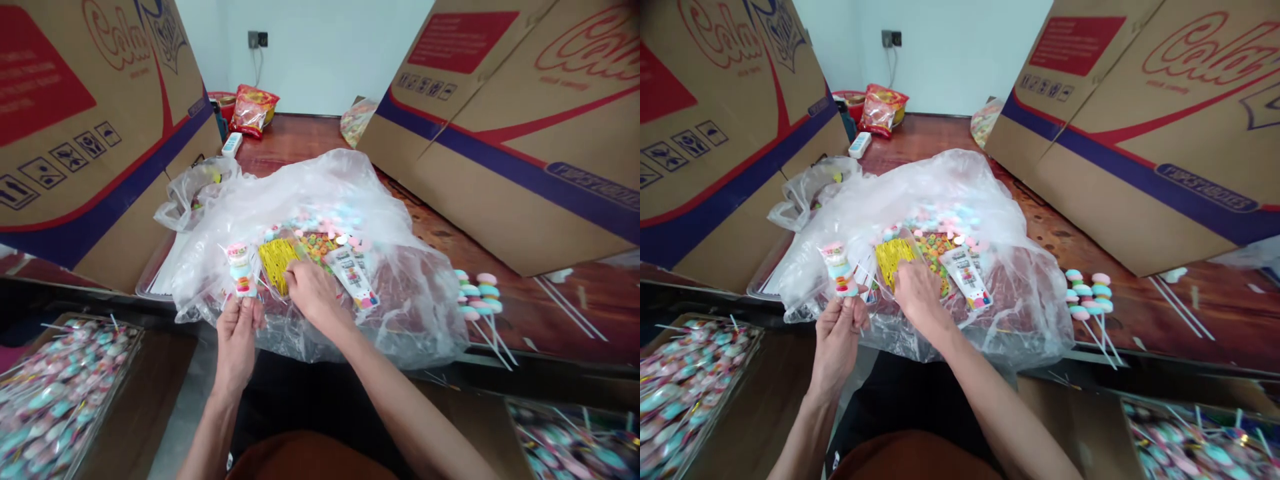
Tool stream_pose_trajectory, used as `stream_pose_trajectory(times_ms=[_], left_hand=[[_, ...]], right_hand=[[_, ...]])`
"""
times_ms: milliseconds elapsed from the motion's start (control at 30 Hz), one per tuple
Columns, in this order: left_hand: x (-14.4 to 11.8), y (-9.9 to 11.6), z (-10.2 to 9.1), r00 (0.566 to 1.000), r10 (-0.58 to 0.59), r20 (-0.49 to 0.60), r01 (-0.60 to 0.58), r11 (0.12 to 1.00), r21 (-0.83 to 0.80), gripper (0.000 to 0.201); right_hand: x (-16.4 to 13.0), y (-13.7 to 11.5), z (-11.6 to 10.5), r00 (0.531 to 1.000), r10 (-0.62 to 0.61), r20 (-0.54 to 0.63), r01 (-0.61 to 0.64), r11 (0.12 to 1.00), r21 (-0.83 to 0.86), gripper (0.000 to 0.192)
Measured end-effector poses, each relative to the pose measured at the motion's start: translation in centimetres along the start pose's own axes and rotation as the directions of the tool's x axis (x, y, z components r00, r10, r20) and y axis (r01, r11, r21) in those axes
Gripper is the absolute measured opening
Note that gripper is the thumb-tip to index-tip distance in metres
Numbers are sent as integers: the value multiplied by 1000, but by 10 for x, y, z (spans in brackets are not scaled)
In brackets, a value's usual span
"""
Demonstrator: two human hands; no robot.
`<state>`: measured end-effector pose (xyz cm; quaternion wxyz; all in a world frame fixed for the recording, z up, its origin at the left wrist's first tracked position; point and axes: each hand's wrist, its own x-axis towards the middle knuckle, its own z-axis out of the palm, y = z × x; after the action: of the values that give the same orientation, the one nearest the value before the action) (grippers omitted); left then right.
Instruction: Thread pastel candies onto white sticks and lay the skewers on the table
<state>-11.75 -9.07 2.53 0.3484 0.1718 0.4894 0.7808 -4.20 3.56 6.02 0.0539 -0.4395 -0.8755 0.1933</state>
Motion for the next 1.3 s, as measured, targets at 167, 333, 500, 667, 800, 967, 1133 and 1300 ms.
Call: stream_pose_trajectory(times_ms=[167,333,500,667,800,967,1133,1300], left_hand=[[4,-3,-1,999,-53,0,53,998,-37,31],[11,-2,1,998,-62,21,64,991,-120,30],[15,-1,4,993,-115,32,118,982,-144,32],[18,-3,7,992,-130,11,130,981,-141,30],[19,-5,9,996,-90,-21,88,993,-82,29],[17,-11,13,998,-51,-46,52,998,19,24],[15,-20,18,999,-15,30,13,998,69,20],[8,-27,28,994,-11,113,-4,992,130,21]], right_hand=[[33,-10,17,986,94,140,-73,986,-148,21],[33,-7,22,985,107,134,-86,985,-150,27],[27,0,16,997,42,69,-35,994,-105,27],[25,3,15,999,-40,-29,40,999,-5,26],[23,12,17,982,-61,-179,90,983,163,22],[2,26,19,925,-74,-373,276,805,525,13],[-33,23,20,936,-184,-299,347,620,704,12],[-48,23,32,971,8,-238,201,507,838,17]])
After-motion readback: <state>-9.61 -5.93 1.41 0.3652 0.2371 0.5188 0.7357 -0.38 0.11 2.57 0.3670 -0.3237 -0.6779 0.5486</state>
